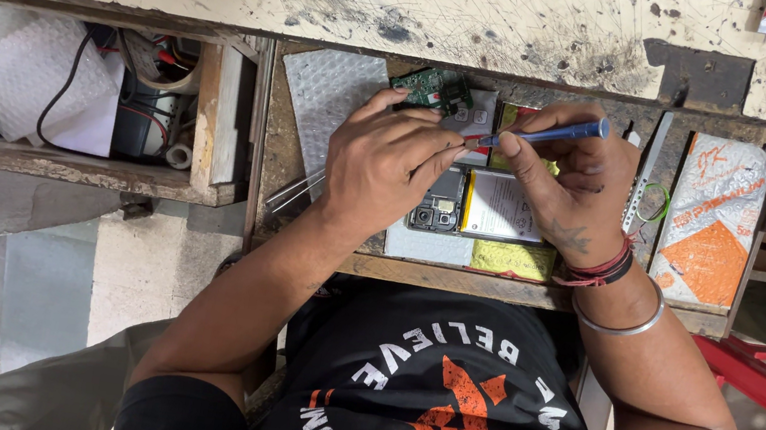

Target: The person repairs a smartphone at a workbench. They press and reposition the opened phone with its battery exposed, use a screwdriver on the device, peel a protective film from a small component, hold the phone up to view its screen, and continue working on the phone with the screwdriver.

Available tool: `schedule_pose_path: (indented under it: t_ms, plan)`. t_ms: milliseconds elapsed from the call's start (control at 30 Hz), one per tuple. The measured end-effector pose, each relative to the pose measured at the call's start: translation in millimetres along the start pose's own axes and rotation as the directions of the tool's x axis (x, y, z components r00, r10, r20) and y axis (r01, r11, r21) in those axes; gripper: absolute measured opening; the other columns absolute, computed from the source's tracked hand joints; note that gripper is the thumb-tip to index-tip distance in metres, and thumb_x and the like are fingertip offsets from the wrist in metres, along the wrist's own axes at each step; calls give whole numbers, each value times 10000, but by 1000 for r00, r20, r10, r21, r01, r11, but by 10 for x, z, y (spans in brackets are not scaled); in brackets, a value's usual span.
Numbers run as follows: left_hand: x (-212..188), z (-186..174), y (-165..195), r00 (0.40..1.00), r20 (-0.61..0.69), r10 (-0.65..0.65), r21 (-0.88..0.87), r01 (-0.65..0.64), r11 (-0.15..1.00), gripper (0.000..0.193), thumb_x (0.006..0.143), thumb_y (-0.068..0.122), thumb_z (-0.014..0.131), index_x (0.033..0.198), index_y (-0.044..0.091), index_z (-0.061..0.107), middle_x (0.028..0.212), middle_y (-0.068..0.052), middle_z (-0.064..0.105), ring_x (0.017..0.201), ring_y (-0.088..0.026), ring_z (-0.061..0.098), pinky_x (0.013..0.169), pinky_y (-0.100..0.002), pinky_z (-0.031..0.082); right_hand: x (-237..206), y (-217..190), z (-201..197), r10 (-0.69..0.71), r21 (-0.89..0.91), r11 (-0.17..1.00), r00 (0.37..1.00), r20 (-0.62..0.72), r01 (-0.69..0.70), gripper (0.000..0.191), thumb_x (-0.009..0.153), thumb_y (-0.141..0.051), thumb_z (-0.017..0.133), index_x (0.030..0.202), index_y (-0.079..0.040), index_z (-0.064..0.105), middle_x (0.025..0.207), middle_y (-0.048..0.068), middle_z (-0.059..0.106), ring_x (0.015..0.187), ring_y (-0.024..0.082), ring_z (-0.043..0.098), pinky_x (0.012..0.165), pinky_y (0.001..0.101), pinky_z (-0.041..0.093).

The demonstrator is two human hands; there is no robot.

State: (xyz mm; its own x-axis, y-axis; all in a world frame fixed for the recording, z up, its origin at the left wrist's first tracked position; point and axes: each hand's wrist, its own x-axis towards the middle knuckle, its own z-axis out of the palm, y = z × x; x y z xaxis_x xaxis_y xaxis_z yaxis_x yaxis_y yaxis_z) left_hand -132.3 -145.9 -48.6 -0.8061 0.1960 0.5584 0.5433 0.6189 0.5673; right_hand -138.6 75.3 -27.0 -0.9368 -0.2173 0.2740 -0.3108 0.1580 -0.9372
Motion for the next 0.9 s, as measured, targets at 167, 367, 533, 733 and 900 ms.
schedule_pose_path:
  t_ms: [167, 367, 533, 733, 900]
  plan:
    - [13, -41, 16, 1000, -7, -14, -42, 14, 999, 97, 924, 199, 826, 974, 121, 800, 988, -47, 793, 1030, -205, 754, 1037, -460, 525, 0, -7, -2, 40, 53, 998, 999, -18, -39, 208, 1045, 2, 755, 1156, 20, 580, 1096, 95, 700, 948, 104, 700, 845, 232, 594]
    - [26, -108, -2, 998, -55, -29, -65, 26, 998, 72, 919, 135, 820, 980, 116, 788, 1021, -40, 792, 1090, -203, 751, 1081, -462, 505, 7, -22, -31, 43, 74, 996, 999, 18, -44, 127, 1123, -57, 638, 1187, 38, 584, 1091, 111, 696, 988, 130, 700, 914, 245, 583]
    - [4, -135, -63, 997, -27, -74, -34, 73, 997, 95, 895, 117, 828, 983, 124, 793, 1026, -29, 794, 1098, -198, 747, 1118, -468, 469, 6, -81, -17, -9, 44, 999, 995, 103, 5, 138, 1150, -85, 621, 1195, 40, 583, 1112, 135, 714, 1047, 166, 710, 957, 274, 588]
    - [-32, -104, -150, 992, 88, -91, 10, 90, 996, 86, 866, 139, 832, 948, 149, 810, 1050, -20, 796, 1160, -207, 712, 1189, -504, 328, -66, -165, 93, -62, 99, 994, 994, 90, 53, 428, 1055, 6, 691, 1365, 9, 395, 1211, 100, 631, 1136, 207, 718, 999, 340, 632]
    - [-54, -71, -187, 981, 161, -106, 32, 102, 994, 110, 856, 167, 843, 960, 162, 811, 1078, -2, 788, 1224, -201, 672, 1224, -524, 263, -115, -103, 148, -243, -44, 967, 958, 152, 252, 525, 1024, 112, 719, 1457, 20, 435, 1351, 199, 546, 1096, 292, 742, 890, 370, 681]
